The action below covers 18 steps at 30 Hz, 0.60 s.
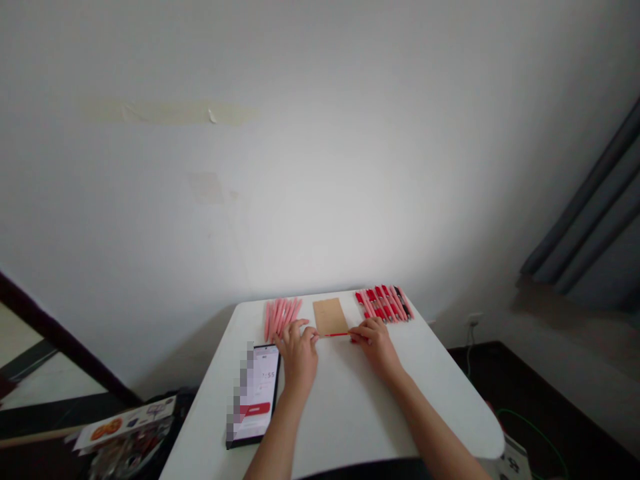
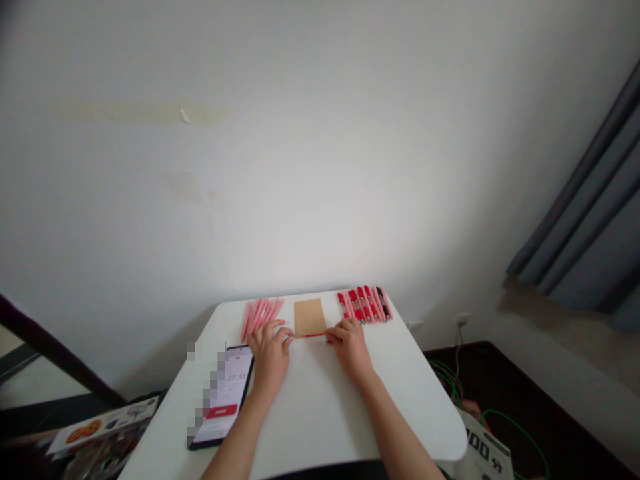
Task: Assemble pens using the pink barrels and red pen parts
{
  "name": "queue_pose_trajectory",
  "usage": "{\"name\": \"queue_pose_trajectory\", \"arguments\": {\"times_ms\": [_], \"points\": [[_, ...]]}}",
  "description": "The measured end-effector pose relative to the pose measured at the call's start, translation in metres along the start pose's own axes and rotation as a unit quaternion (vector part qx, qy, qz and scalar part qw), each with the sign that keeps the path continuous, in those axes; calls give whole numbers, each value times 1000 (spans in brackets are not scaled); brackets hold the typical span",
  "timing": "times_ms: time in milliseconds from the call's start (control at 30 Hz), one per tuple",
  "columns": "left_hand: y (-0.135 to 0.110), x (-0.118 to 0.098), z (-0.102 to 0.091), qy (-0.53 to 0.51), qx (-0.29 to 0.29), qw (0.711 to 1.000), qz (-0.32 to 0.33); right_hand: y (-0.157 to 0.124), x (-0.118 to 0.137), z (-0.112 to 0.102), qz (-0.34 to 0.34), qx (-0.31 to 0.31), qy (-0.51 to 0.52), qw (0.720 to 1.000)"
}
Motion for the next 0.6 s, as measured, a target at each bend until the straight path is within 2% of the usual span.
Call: {"name": "queue_pose_trajectory", "arguments": {"times_ms": [433, 600], "points": [[-3, -10, 3, -36, 22, 999, 32, -1, 4, 7, -20, 5, -22, 1000], [-3, -8, 1, -34, 10, 999, 29, -3, 1, 8, -9, 2, -39, 999]]}}
Point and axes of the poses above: each hand's wrist, its own y-axis towards the middle knuckle, its own z-axis out of the palm, x = y × z, the point moved 10 cm from there along y, towards the middle knuckle, and after that the axes turned 4 degrees about -z, right-handed, at the moved point
